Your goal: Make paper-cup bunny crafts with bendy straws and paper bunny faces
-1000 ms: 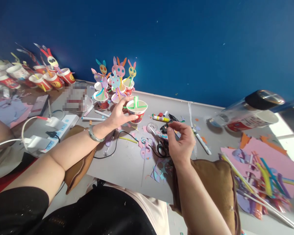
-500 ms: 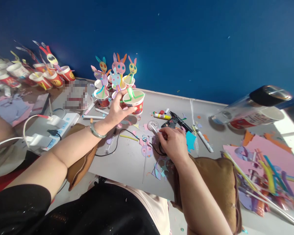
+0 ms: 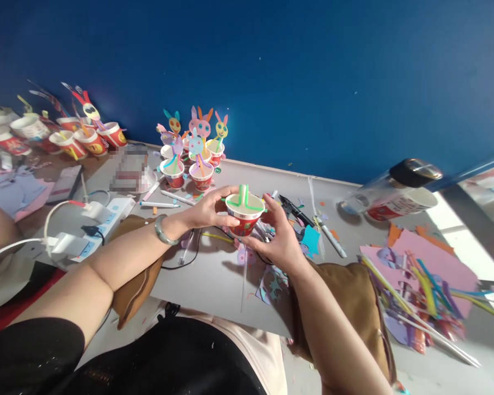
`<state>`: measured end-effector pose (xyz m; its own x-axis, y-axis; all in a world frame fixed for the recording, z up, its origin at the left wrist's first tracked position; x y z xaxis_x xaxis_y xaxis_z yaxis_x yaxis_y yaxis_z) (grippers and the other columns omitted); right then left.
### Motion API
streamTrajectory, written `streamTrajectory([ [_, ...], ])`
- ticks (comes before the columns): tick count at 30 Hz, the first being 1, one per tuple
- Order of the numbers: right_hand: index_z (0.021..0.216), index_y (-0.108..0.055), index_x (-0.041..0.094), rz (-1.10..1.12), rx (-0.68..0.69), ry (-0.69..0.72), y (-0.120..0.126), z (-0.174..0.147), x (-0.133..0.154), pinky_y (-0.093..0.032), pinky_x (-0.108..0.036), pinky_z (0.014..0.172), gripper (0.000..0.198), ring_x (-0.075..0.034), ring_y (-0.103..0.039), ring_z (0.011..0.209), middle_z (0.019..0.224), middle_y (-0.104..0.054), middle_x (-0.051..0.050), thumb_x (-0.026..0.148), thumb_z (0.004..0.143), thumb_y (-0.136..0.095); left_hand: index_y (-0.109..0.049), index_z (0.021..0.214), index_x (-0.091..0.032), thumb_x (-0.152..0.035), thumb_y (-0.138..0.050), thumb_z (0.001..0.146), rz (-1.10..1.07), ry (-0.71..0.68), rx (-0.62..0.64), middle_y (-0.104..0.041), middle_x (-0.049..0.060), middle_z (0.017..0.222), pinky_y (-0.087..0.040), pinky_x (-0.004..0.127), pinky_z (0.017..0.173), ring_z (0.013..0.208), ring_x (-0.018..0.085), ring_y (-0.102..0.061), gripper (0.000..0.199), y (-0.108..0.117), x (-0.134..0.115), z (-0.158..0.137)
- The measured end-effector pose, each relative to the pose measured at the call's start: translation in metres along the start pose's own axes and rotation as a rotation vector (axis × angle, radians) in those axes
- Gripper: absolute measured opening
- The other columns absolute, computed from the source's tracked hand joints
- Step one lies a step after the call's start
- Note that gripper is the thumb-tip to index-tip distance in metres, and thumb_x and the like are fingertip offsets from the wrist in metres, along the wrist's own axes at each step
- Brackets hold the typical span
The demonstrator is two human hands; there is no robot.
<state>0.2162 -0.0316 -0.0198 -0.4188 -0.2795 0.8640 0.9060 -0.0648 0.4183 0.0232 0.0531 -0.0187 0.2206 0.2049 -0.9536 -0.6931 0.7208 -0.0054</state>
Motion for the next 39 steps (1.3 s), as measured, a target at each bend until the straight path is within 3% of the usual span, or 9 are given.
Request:
streamTrajectory([
  [5, 0.142, -0.052, 0.025, -0.005, 0.031, -0.042, -0.013, 0.006, 0.011, -0.058, -0.044, 0.096, 0.080, -0.028, -0.073, 0.107, 0.128, -0.071, -0.011, 0.046, 0.073, -0.086, -0.071, 0.121, -0.018, -0.038, -0.091, 0.065, -0.106, 0.085, 0.058, -0.075, 0.010, 0.112, -0.057, 0.037, 0.090, 0.100, 0.024, -0.072, 0.063, -0.001, -0.004, 0.002],
  [9, 0.129, -0.058, 0.023, -0.010, 0.038, -0.029, -0.015, 0.014, 0.009, -0.059, -0.041, 0.091, 0.063, -0.027, -0.074, 0.099, 0.113, -0.075, -0.009, 0.044, 0.075, -0.085, -0.076, 0.112, -0.019, -0.048, -0.085, 0.073, -0.156, 0.149, -0.009, -0.076, 0.010, 0.113, -0.055, 0.036, 0.091, 0.100, 0.023, -0.072, 0.049, 0.002, -0.007, 0.003],
  [18, 0.131, -0.056, 0.021, -0.083, 0.114, -0.057, -0.029, 0.023, 0.007, -0.060, -0.041, 0.086, 0.065, -0.028, -0.074, 0.096, 0.112, -0.074, -0.011, 0.048, 0.078, -0.080, -0.080, 0.096, -0.016, -0.044, -0.079, 0.079, -0.146, 0.274, -0.190, -0.079, 0.008, 0.098, -0.052, 0.030, 0.089, 0.095, 0.017, -0.069, 0.033, 0.006, -0.009, 0.001],
  [22, 0.143, -0.052, 0.023, -0.126, 0.380, -0.038, -0.008, 0.034, 0.009, -0.059, -0.043, 0.094, 0.078, -0.031, -0.072, 0.110, 0.126, -0.072, -0.012, 0.052, 0.076, -0.082, -0.080, 0.093, -0.015, -0.044, -0.081, 0.077, -0.156, 0.269, -0.187, -0.079, 0.007, 0.095, -0.052, 0.029, 0.087, 0.090, 0.016, -0.069, 0.033, 0.008, -0.004, 0.004],
  [24, 0.144, -0.055, 0.027, -0.217, 0.544, -0.009, 0.013, 0.043, 0.003, -0.056, -0.045, 0.099, 0.085, -0.033, -0.067, 0.121, 0.130, -0.071, -0.010, 0.056, 0.070, -0.085, -0.079, 0.091, -0.014, -0.045, -0.081, 0.077, -0.180, 0.254, -0.178, -0.078, 0.007, 0.093, -0.051, 0.030, 0.087, 0.087, 0.015, -0.068, 0.033, 0.008, 0.001, 0.006],
  [25, 0.142, -0.058, 0.028, -0.288, 0.536, -0.027, 0.025, 0.050, -0.003, -0.056, -0.045, 0.099, 0.078, -0.033, -0.068, 0.118, 0.128, -0.073, -0.009, 0.057, 0.073, -0.082, -0.079, 0.090, -0.014, -0.045, -0.082, 0.076, -0.187, 0.259, -0.177, -0.078, 0.007, 0.091, -0.050, 0.030, 0.086, 0.085, 0.014, -0.067, 0.034, 0.009, 0.004, 0.006],
  [29, 0.119, -0.074, 0.022, -0.895, 0.304, -0.137, 0.054, 0.075, -0.038, -0.053, -0.040, 0.083, 0.037, -0.031, -0.071, 0.098, 0.112, -0.076, -0.012, 0.039, 0.089, -0.063, -0.078, 0.083, -0.013, -0.045, -0.087, 0.070, -0.152, 0.344, -0.170, -0.076, 0.005, 0.082, -0.049, 0.028, 0.080, 0.078, 0.013, -0.065, 0.035, 0.008, 0.014, 0.006],
  [32, 0.108, -0.077, 0.018, -1.210, 0.332, -0.121, 0.042, 0.082, -0.059, -0.045, -0.039, 0.080, 0.030, -0.031, -0.068, 0.097, 0.104, -0.075, -0.015, 0.030, 0.091, -0.055, -0.078, 0.082, -0.013, -0.042, -0.088, 0.069, -0.129, 0.415, -0.120, -0.075, 0.004, 0.078, -0.048, 0.027, 0.076, 0.075, 0.013, -0.065, 0.034, 0.006, 0.020, 0.004],
  [39, 0.103, -0.076, 0.020, -1.227, 0.322, -0.076, 0.022, 0.084, -0.074, -0.039, -0.039, 0.082, 0.027, -0.032, -0.062, 0.103, 0.105, -0.071, -0.016, 0.026, 0.093, -0.051, -0.076, 0.084, -0.012, -0.032, -0.076, 0.081, -0.031, 0.430, -0.009, -0.074, 0.004, 0.081, -0.050, 0.025, 0.076, 0.076, 0.012, -0.065, 0.020, 0.004, 0.026, 0.002],
])
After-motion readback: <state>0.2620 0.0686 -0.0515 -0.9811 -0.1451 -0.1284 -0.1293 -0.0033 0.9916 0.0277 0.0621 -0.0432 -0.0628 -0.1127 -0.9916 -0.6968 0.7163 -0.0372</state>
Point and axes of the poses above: each hand's wrist, its own z-axis towards the middle knuckle, its own y-axis out of the back of the hand, x = y × z, the point moved 3 cm from there along z, towards the middle knuckle
